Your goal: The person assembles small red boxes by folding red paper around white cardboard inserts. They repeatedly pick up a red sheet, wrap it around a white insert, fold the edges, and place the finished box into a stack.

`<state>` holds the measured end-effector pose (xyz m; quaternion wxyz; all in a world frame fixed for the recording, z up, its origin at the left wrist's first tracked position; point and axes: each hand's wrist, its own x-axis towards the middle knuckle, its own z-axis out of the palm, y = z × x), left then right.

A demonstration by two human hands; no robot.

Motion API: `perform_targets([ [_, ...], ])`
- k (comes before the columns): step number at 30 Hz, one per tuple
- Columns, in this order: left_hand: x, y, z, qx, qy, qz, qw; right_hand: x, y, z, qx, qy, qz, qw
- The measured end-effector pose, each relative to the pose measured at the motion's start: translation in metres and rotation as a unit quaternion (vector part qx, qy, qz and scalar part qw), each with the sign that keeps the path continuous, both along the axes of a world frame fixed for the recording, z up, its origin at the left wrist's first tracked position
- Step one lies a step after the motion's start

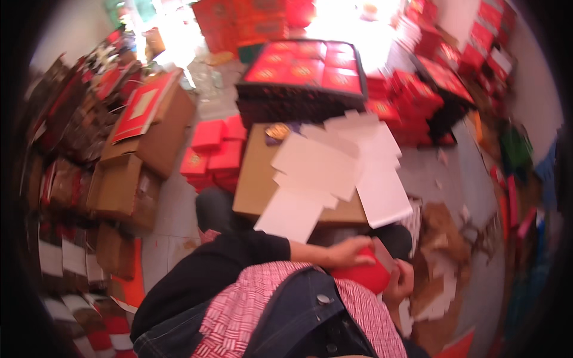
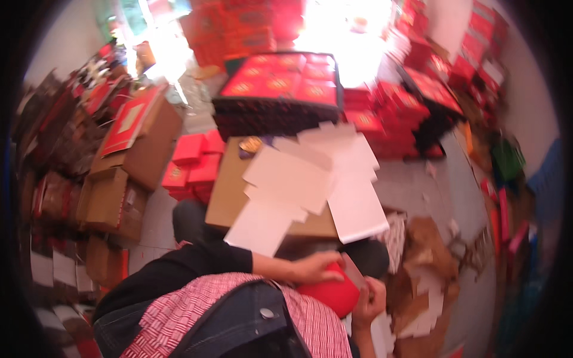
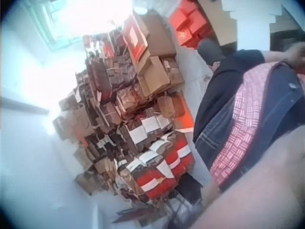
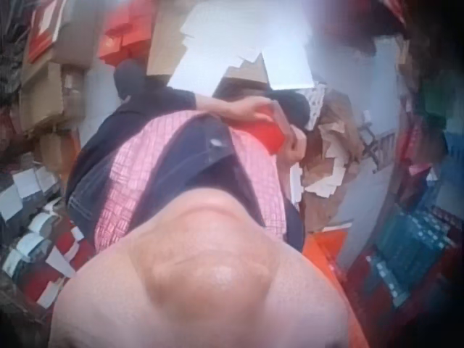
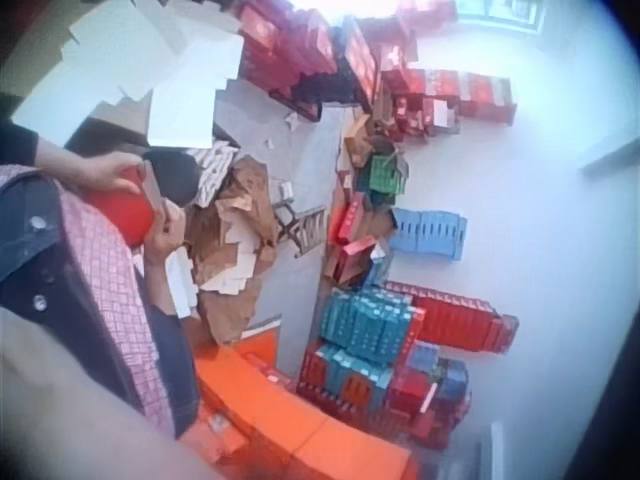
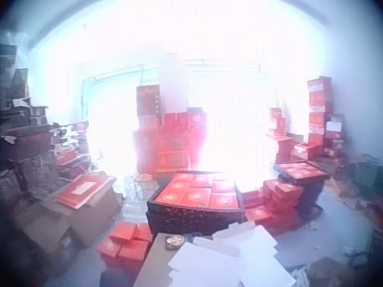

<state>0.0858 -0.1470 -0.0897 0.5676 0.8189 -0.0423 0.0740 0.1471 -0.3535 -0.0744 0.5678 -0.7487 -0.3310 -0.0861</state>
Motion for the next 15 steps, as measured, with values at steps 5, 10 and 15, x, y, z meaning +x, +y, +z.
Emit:
perform_targets([
  [5,-0.009,0.011,0.007,0.008,0.026,0.058,0.998,0.043,0.019,0.040,-0.129,0.292,0.121,0.940],
  [10,-0.006,0.007,0.024,-0.041,0.055,0.004,0.998,0.051,0.019,0.058,-0.126,0.438,0.264,0.850],
  [15,-0.006,0.007,0.023,-0.053,0.062,-0.008,0.997,0.054,0.029,0.061,-0.199,0.388,0.296,0.850],
])
